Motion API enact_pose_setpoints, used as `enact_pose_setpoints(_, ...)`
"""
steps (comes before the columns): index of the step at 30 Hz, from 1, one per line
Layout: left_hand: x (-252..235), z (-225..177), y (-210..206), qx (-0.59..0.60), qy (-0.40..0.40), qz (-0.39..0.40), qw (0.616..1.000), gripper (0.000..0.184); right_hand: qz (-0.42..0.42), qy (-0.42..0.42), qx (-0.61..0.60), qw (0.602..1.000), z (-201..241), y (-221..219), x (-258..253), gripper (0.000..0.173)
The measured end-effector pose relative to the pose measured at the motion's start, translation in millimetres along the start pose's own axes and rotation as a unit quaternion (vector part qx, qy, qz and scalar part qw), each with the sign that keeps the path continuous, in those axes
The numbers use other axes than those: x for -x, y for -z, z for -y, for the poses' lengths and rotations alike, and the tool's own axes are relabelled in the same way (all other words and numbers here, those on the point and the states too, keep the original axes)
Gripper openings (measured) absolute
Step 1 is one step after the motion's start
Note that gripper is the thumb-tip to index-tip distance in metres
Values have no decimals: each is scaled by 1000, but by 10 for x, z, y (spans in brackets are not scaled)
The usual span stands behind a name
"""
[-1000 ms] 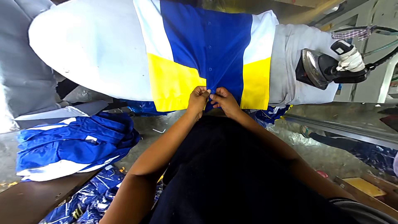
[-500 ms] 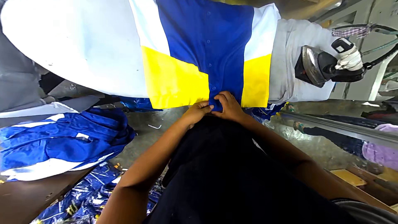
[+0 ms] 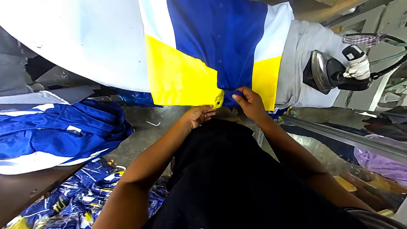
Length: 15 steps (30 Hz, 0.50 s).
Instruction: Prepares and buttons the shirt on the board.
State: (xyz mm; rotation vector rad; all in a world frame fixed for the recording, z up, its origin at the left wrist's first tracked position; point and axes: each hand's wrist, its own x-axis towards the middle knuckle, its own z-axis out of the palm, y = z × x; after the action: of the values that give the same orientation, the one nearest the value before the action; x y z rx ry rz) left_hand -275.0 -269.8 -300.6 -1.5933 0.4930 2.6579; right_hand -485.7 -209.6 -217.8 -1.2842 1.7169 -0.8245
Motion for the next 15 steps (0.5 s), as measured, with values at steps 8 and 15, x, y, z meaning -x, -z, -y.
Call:
enact_pose_setpoints(8,425,20,-132,106,-140,43,984,17,-60,68,64,994,128,-25,5,20)
enact_pose_setpoints(15,612,-101,-357,42,-138,-27,989,6,3,74,56,996,175,-221,41,18)
